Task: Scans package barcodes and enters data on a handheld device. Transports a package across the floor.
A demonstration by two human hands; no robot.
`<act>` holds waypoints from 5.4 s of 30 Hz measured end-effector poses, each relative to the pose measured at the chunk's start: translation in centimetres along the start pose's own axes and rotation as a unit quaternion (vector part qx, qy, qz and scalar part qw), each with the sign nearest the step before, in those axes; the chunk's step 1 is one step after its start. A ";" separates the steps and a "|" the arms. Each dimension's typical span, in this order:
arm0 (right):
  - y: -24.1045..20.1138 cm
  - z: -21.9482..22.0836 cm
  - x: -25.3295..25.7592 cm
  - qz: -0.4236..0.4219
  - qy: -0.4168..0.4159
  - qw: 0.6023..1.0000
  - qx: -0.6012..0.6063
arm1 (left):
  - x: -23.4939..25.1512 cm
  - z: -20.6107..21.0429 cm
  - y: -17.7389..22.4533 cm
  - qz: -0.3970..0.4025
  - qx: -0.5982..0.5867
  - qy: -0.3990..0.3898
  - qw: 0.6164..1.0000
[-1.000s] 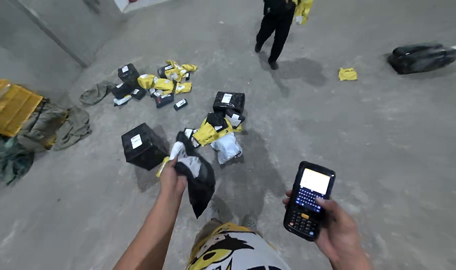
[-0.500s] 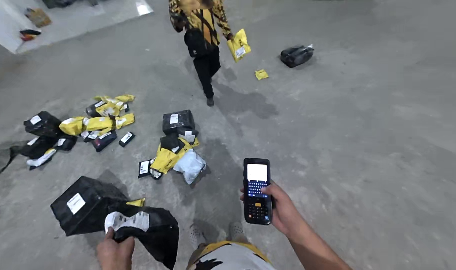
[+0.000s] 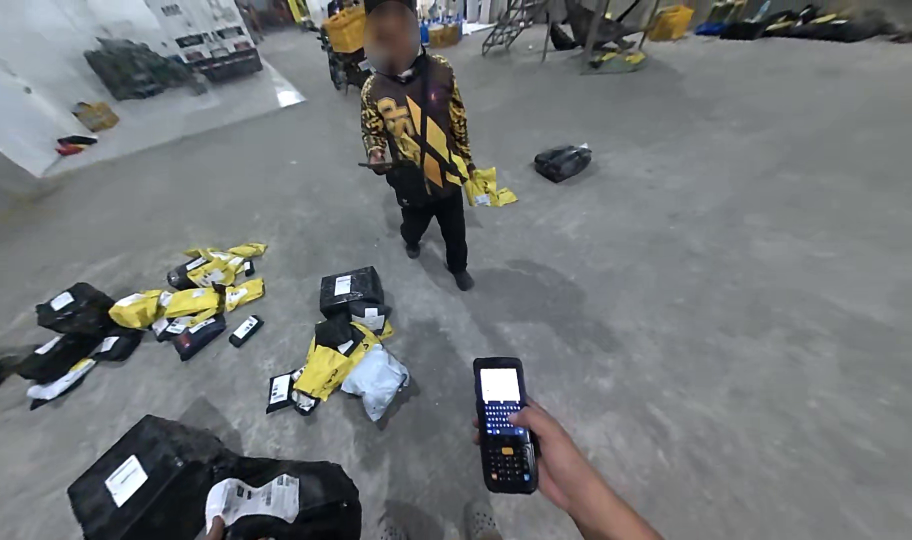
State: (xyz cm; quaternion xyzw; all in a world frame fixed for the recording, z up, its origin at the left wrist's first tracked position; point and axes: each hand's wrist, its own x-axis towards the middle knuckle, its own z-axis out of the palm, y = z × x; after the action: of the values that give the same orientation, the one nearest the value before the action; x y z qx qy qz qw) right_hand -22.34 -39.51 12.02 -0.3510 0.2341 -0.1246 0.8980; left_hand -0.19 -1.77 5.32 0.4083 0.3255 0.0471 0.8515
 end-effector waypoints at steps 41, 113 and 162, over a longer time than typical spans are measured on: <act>0.5 -0.5 -1.5 0.025 -0.076 0.997 0.004 | -0.9 -5.1 -1.1 -0.031 0.004 0.070 0.997; 5.6 6.1 2.6 0.220 -0.355 0.909 0.012 | -8.0 4.6 14.8 0.060 0.082 -0.242 0.965; 15.8 46.5 6.9 -0.036 -0.524 0.850 -0.039 | 5.3 1.5 37.2 0.197 -0.049 -0.482 0.852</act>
State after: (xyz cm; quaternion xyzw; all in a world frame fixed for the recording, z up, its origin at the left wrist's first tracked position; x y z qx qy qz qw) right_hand 8.12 -4.15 28.80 -0.4069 -0.2797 0.0548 0.8679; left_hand 11.75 23.75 30.27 0.3930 -0.2157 0.0270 0.8935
